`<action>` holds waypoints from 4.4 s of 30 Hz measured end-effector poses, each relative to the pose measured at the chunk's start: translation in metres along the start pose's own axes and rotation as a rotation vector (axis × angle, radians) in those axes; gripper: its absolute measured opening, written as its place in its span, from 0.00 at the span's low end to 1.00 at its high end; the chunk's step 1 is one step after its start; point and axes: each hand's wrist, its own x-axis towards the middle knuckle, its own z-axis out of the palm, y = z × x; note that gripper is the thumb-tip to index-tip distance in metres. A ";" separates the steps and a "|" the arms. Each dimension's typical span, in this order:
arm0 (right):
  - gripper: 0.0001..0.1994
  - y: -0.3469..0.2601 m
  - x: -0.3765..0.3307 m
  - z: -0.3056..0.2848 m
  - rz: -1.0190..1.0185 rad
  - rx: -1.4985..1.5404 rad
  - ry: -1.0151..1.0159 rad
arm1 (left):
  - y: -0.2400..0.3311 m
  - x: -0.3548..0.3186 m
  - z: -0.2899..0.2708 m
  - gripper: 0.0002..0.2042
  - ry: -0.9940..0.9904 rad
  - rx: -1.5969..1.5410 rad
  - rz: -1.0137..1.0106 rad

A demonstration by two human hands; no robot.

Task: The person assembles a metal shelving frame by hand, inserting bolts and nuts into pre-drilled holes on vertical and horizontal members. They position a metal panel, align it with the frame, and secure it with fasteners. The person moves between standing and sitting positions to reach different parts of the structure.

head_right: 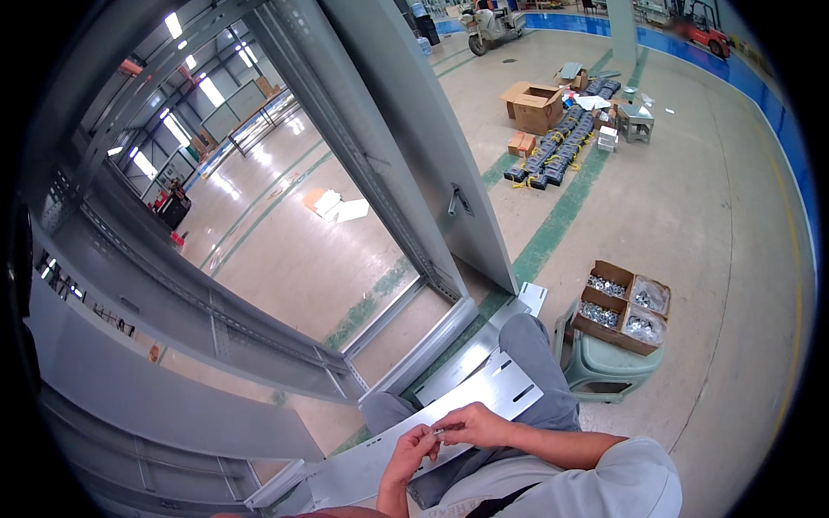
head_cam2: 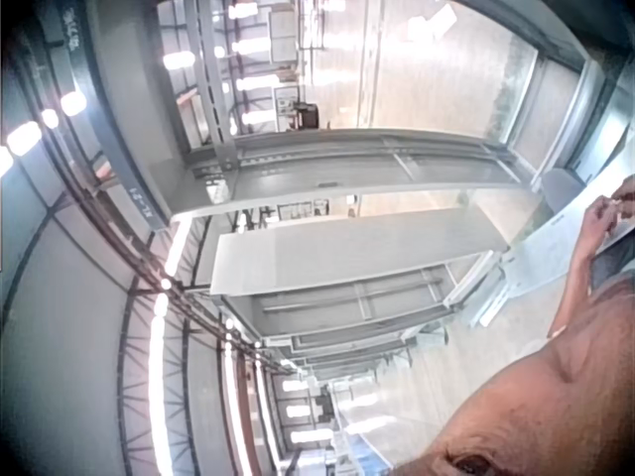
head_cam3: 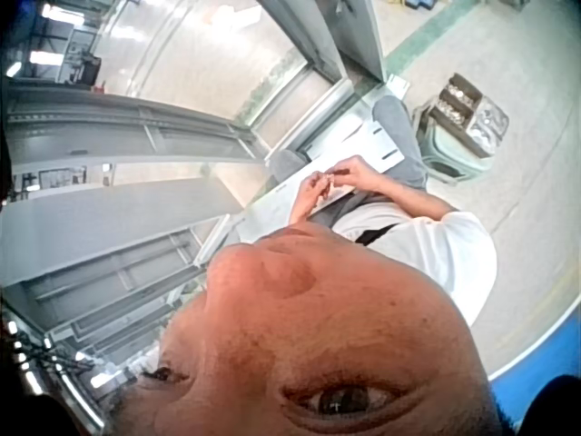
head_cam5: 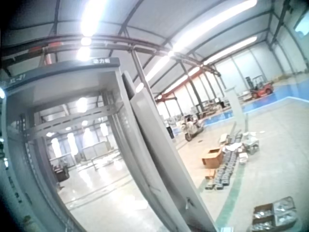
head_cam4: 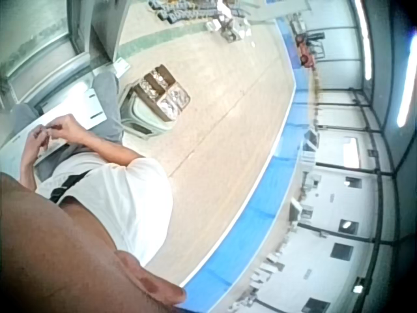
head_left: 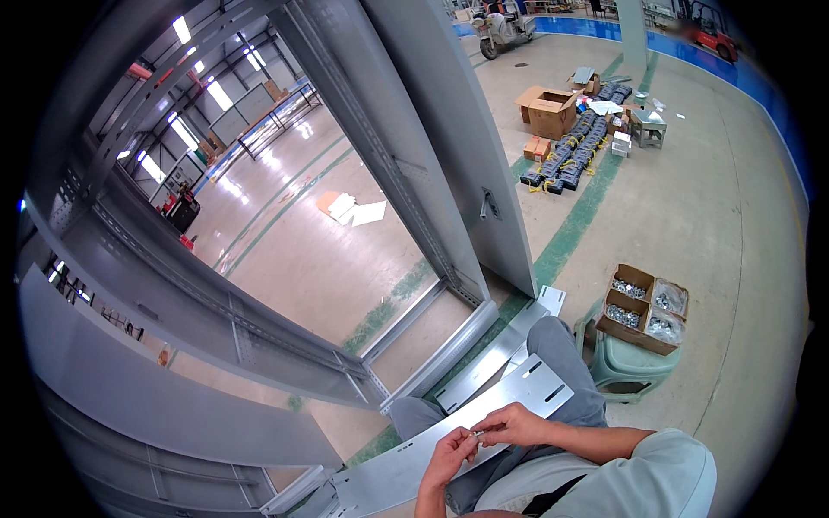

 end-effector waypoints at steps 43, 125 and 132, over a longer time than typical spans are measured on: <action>0.15 0.024 -0.030 0.000 0.400 1.021 -0.009 | -0.012 0.019 -0.047 0.18 0.510 1.105 0.185; 0.13 -0.046 0.111 -0.053 -0.134 0.837 0.307 | 0.280 0.118 0.008 0.09 0.764 1.419 0.834; 0.12 -0.132 0.179 -0.127 -0.474 0.794 0.402 | 0.413 0.174 0.024 0.08 0.666 1.413 1.170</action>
